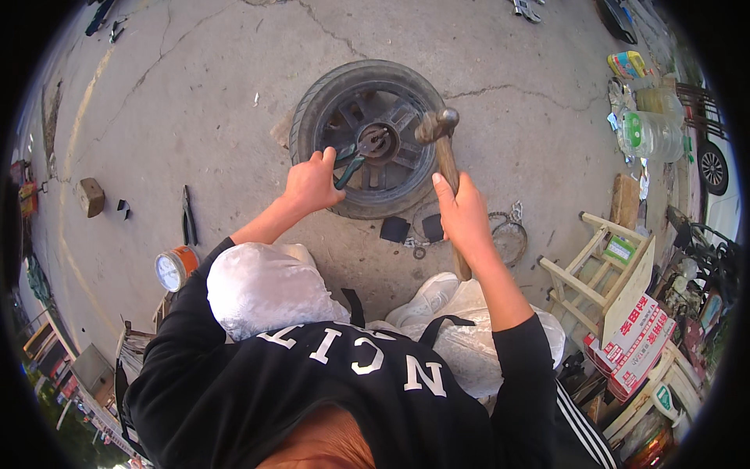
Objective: The person removes a bearing from a wheel hub using a hammer and pry bar, then cleans and applies grease to the bearing before placing it back into the hub.
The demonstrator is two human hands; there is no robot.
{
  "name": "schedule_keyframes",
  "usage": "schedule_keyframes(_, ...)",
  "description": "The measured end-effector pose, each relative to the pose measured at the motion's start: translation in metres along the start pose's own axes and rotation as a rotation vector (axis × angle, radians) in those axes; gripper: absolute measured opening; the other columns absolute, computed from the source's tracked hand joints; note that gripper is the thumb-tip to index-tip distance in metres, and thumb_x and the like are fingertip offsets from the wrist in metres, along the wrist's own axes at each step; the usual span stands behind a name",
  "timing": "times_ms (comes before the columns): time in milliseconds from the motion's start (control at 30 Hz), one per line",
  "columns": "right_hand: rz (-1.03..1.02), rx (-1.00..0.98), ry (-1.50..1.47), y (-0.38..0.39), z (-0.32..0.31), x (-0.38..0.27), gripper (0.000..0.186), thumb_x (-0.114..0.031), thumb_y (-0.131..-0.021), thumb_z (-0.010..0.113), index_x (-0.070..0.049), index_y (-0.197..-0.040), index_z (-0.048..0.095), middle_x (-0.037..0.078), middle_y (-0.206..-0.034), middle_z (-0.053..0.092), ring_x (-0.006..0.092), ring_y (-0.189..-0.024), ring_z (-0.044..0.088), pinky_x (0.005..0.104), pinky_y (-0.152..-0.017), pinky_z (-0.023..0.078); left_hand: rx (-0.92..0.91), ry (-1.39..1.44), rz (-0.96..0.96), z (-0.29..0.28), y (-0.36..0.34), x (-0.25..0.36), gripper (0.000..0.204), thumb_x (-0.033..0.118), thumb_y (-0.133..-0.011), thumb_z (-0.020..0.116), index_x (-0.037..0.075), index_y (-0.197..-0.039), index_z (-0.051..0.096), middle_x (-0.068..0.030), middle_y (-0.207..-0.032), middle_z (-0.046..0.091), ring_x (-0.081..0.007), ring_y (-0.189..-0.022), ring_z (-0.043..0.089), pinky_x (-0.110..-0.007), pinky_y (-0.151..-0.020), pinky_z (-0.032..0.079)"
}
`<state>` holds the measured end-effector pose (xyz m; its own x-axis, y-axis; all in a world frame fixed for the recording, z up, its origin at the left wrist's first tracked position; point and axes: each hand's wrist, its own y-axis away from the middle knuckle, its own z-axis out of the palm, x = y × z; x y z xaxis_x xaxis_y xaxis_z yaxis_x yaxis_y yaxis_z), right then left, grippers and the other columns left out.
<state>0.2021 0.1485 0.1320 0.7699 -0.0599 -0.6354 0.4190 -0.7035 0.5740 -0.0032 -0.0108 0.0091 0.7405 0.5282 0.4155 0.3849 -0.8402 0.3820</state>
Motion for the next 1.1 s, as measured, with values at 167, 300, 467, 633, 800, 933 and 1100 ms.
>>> schedule_keyframes(167, -0.184, -0.004, -0.096, 0.013, -0.001, -0.035, 0.037, -0.039, -0.099, 0.054, -0.002, -0.095, 0.050, 0.003, -0.060, 0.048, 0.0108, -0.047, 0.048, 0.0281, -0.042, 0.040, -0.018, -0.048, 0.005, 0.005, 0.001, -0.002, 0.061, 0.026, -0.063, 0.080, 0.003, -0.107, 0.045, -0.0195, -0.095, 0.060, -0.0362, -0.078, 0.068, -0.043, -0.064, 0.055)
schedule_keyframes(300, -0.231, 0.013, 0.031, 0.021, 0.017, -0.016, 0.042, -0.040, -0.097, 0.058, 0.002, -0.098, 0.053, 0.018, -0.066, 0.058, 0.0284, -0.061, 0.061, 0.0415, -0.058, 0.047, -0.019, -0.065, 0.006, 0.002, 0.002, 0.000, 0.061, 0.027, -0.062, 0.080, 0.003, -0.106, 0.045, -0.0188, -0.095, 0.061, -0.0362, -0.077, 0.068, -0.043, -0.063, 0.056)
schedule_keyframes(467, -0.115, -0.042, 0.020, 0.025, 0.028, -0.014, 0.044, -0.042, -0.097, 0.057, 0.002, -0.095, 0.052, 0.015, -0.065, 0.058, 0.0249, -0.062, 0.062, 0.0412, -0.058, 0.047, 0.027, -0.094, 0.039, 0.001, 0.002, 0.003, 0.060, 0.027, -0.062, 0.080, 0.004, -0.105, 0.045, -0.0187, -0.094, 0.061, -0.0364, -0.075, 0.068, -0.043, -0.062, 0.056)
schedule_keyframes(633, -0.450, 0.078, -0.172, 0.049, 0.000, -0.066, 0.031, -0.034, -0.101, 0.053, -0.002, -0.102, 0.051, 0.000, -0.063, 0.048, 0.0053, -0.046, 0.042, 0.0214, -0.043, 0.035, -0.011, -0.096, 0.010, -0.003, 0.004, 0.003, 0.062, 0.027, -0.062, 0.080, 0.002, -0.106, 0.045, -0.0198, -0.092, 0.061, -0.0372, -0.075, 0.068, -0.043, -0.062, 0.056)
schedule_keyframes(800, -0.634, 0.377, -0.014, 0.026, 0.051, 0.012, 0.037, -0.031, -0.095, 0.060, 0.004, -0.104, 0.055, 0.013, -0.067, 0.061, 0.0236, -0.063, 0.064, 0.0356, -0.060, 0.050, 0.034, -0.145, 0.110, 0.002, 0.002, 0.003, 0.064, 0.029, -0.062, 0.081, 0.002, -0.106, 0.044, -0.0203, -0.093, 0.061, -0.0375, -0.075, 0.067, -0.043, -0.063, 0.056)
schedule_keyframes(933, 0.028, -0.002, -0.109, 0.011, 0.061, 0.016, 0.037, -0.035, -0.098, 0.055, 0.001, -0.095, 0.051, 0.011, -0.063, 0.055, 0.0253, -0.054, 0.056, 0.0357, -0.053, 0.045, -0.003, -0.172, 0.117, 0.011, 0.008, 0.007, 0.064, 0.029, -0.063, 0.082, 0.002, -0.106, 0.044, -0.0201, -0.095, 0.061, -0.0376, -0.076, 0.067, -0.043, -0.064, 0.056)
schedule_keyframes(1100, -0.308, 0.182, -0.151, 0.041, 0.043, 0.010, 0.030, -0.033, -0.101, 0.052, -0.004, -0.095, 0.051, 0.000, -0.060, 0.050, 0.0074, -0.045, 0.047, 0.0245, -0.040, 0.038, -0.072, -0.109, 0.043, 0.001, 0.002, 0.006, 0.061, 0.028, -0.063, 0.081, 0.002, -0.104, 0.045, -0.0202, -0.093, 0.062, -0.0377, -0.078, 0.068, -0.044, -0.066, 0.057)
